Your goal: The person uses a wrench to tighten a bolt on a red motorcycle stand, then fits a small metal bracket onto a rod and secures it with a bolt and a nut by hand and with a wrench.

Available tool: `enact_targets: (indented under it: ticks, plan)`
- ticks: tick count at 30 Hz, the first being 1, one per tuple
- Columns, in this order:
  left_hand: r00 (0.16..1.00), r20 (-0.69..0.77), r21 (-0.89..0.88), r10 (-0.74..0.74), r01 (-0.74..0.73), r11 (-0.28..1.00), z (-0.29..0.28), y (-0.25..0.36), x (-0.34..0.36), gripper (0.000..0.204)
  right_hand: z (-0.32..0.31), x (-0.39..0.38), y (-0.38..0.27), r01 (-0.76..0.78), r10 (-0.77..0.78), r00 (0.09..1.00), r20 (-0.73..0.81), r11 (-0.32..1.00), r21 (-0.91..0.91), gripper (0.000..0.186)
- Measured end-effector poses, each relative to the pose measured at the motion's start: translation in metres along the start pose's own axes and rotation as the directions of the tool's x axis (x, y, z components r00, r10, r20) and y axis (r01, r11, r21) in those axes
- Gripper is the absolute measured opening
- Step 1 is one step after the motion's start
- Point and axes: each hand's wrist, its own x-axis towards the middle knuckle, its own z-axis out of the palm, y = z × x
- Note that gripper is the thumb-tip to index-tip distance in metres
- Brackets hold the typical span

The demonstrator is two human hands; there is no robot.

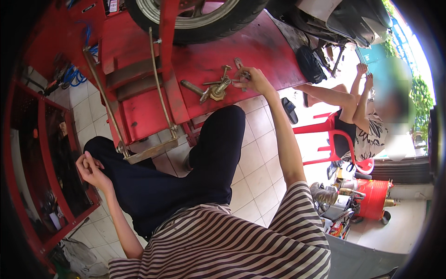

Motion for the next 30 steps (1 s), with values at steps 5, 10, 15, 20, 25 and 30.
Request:
enact_targets:
  ticks: [5, 10, 15, 20, 25, 30]
  plan:
    - [0.999, -0.006, 0.072, 0.032, -0.032, 0.997, -0.001, -0.003, 0.002, 0.019, 0.008, 0.003, 0.000, 0.204, -0.229, 0.958, -0.175, 0.968, -0.148, 0.036]
    - [0.999, 0.028, 0.093, 0.038, -0.040, 0.995, 0.004, -0.003, 0.002, 0.020, 0.006, 0.003, 0.004, 0.160, -0.204, 0.964, -0.169, 0.957, -0.241, 0.039]
    - [1.000, -0.001, 0.106, 0.029, -0.029, 0.994, 0.001, -0.007, 0.002, 0.018, -0.002, 0.003, -0.003, 0.246, -0.304, 0.930, -0.204, 0.931, -0.270, 0.048]
    - [1.000, -0.023, 0.151, -0.012, 0.015, 0.988, 0.016, 0.002, 0.003, 0.015, -0.013, -0.010, -0.006, 0.172, -0.193, 0.968, -0.160, 0.976, -0.132, 0.048]
    - [1.000, 0.024, 0.041, -0.017, 0.016, 0.999, 0.011, 0.000, 0.003, 0.016, -0.017, -0.014, -0.029, 0.216, -0.227, 0.962, -0.151, 0.972, -0.087, 0.032]
    - [1.000, 0.027, -0.016, -0.017, 0.018, 1.000, 0.008, 0.014, -0.024, 0.021, -0.025, -0.049, -0.047, 0.237, -0.243, 0.900, -0.362, 0.970, -0.063, 0.022]
